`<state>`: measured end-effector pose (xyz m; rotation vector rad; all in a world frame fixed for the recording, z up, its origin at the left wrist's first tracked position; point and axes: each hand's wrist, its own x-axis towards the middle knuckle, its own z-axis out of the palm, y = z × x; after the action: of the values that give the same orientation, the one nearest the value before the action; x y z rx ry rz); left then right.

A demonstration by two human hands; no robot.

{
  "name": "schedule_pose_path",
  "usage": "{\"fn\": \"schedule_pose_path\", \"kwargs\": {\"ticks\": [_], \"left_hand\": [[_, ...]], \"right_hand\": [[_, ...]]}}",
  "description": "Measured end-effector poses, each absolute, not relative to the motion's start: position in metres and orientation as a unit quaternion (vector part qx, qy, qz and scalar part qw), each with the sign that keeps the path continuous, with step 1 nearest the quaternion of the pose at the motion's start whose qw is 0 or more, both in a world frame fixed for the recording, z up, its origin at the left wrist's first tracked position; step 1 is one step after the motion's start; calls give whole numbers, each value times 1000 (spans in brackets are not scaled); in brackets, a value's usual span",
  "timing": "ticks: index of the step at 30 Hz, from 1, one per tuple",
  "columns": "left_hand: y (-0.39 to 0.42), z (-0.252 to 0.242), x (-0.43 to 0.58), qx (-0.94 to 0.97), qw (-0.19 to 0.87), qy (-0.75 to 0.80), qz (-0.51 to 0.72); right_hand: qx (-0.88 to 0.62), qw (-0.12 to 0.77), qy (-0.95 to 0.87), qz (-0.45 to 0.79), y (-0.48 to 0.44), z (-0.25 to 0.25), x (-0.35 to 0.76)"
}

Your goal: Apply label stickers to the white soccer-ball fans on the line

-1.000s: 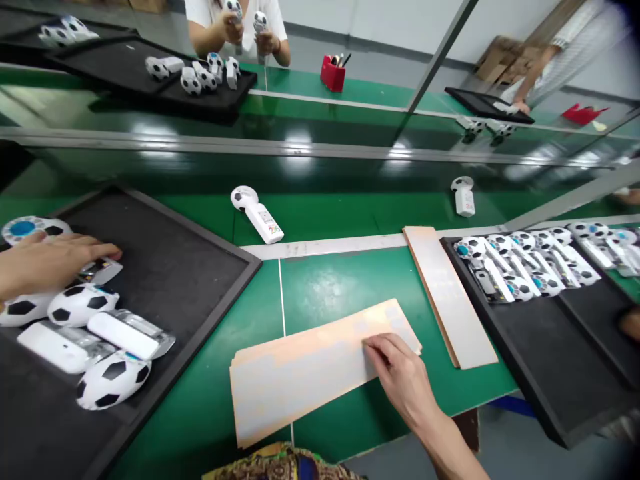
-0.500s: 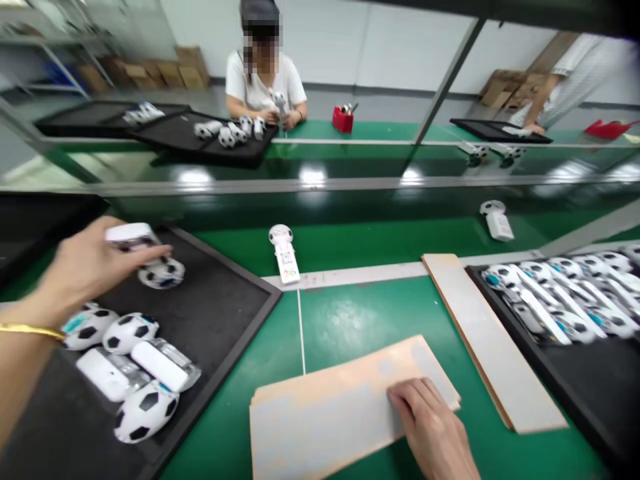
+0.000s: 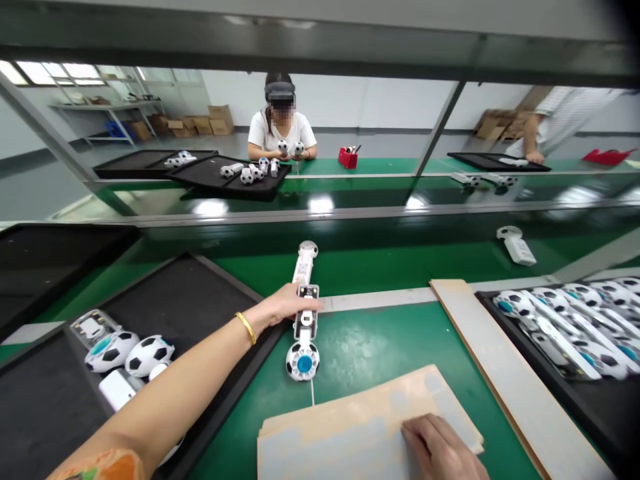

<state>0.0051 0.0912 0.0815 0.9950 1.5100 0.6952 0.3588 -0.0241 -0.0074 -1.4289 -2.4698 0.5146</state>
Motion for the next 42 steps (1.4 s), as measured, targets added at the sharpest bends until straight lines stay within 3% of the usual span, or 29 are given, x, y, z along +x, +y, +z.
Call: {"fn": "schedule_pose_path", "kwargs": {"ticks": [9,14,23,32,42], "left_hand": [[67,122,36,509,512,541,431],[42,104,77,559,417,519,494],[36,101,95,709,366,496,343],[24,93,102,719,318,486,381],[23,92,109,709,319,493,390]], "right_hand": [[-605,109,-724,313,-25,31,331],[-616,117,-683,375,-22,37,339],[-515,186,-578,605,-11,82,343],[-527,355,-601,486,20,135,289],[-506,351,-658,433,37,134,270]]}}
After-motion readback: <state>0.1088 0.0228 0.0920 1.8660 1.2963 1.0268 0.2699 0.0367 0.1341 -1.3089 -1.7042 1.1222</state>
